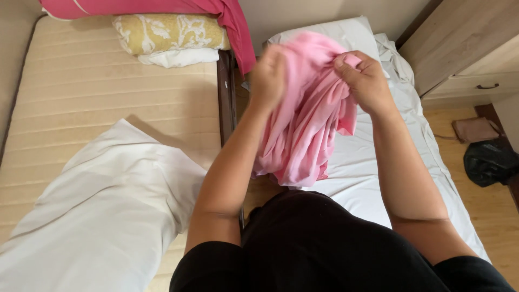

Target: The person folds a pink sheet on a bed. They smooth the fabric, fold it in half, and then repeatedly fold it into a smaller, compact bundle by hand.

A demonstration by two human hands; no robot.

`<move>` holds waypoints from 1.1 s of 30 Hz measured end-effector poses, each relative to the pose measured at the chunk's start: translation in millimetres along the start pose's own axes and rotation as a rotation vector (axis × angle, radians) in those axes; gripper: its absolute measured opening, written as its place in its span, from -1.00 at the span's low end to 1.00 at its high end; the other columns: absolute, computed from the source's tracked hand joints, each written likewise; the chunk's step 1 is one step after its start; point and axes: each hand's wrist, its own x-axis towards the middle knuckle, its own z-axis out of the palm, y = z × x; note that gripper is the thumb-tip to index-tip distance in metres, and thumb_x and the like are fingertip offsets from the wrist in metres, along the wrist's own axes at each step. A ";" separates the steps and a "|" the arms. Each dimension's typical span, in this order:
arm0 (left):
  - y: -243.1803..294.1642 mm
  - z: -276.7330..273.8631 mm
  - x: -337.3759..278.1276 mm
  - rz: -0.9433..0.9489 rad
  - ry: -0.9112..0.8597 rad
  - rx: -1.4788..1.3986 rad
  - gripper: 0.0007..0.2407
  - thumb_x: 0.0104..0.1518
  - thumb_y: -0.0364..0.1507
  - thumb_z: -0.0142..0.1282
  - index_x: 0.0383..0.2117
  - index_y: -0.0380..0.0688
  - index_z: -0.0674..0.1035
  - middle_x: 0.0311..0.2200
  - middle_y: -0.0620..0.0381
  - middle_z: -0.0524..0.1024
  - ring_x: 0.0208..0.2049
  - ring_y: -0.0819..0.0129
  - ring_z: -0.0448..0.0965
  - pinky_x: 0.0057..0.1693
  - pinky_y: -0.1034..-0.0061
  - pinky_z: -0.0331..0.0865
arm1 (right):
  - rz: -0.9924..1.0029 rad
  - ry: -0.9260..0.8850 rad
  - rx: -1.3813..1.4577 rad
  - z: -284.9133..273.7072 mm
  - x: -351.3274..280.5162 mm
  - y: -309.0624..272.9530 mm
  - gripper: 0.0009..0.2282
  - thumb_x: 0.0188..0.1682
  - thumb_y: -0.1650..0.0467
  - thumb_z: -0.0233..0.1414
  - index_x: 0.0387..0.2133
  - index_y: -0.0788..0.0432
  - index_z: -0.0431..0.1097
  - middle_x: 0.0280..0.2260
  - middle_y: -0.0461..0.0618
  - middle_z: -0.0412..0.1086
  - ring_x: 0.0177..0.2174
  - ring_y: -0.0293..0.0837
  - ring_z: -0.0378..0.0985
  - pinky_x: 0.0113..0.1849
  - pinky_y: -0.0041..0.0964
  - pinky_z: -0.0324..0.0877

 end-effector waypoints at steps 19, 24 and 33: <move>71.0 32.7 46.2 -0.195 -0.677 0.144 -0.77 0.22 -0.54 0.00 -0.10 0.02 0.68 -0.03 0.03 0.66 -0.06 0.20 0.69 0.05 0.34 0.49 | 0.076 -0.268 -0.126 -55.1 -33.7 -96.6 -0.61 0.08 0.51 0.03 0.21 0.10 0.26 -0.14 -0.06 0.43 -0.23 -0.21 0.54 -0.19 -0.35 0.56; -9.3 14.9 65.4 -0.163 -0.142 0.020 -0.73 0.21 -0.55 -0.07 -0.04 0.01 0.60 -0.06 0.07 0.68 -0.02 0.17 0.68 0.09 0.40 0.47 | 0.111 0.010 -0.321 -88.4 -55.5 -106.5 -0.49 0.09 0.54 0.03 0.35 0.05 0.24 -0.34 -0.16 0.37 -0.39 -0.32 0.42 -0.30 -0.46 0.41; 4.4 -24.6 83.0 -0.078 0.153 -0.092 -0.66 0.26 -0.61 -0.22 0.14 -0.16 0.46 0.14 0.02 0.53 0.23 0.17 0.45 0.34 0.42 0.24 | 0.006 0.151 -0.506 -121.8 -52.4 -68.8 -0.70 0.22 0.38 0.09 0.22 0.03 0.43 -0.27 -0.23 0.38 -0.29 -0.40 0.36 -0.22 -0.50 0.27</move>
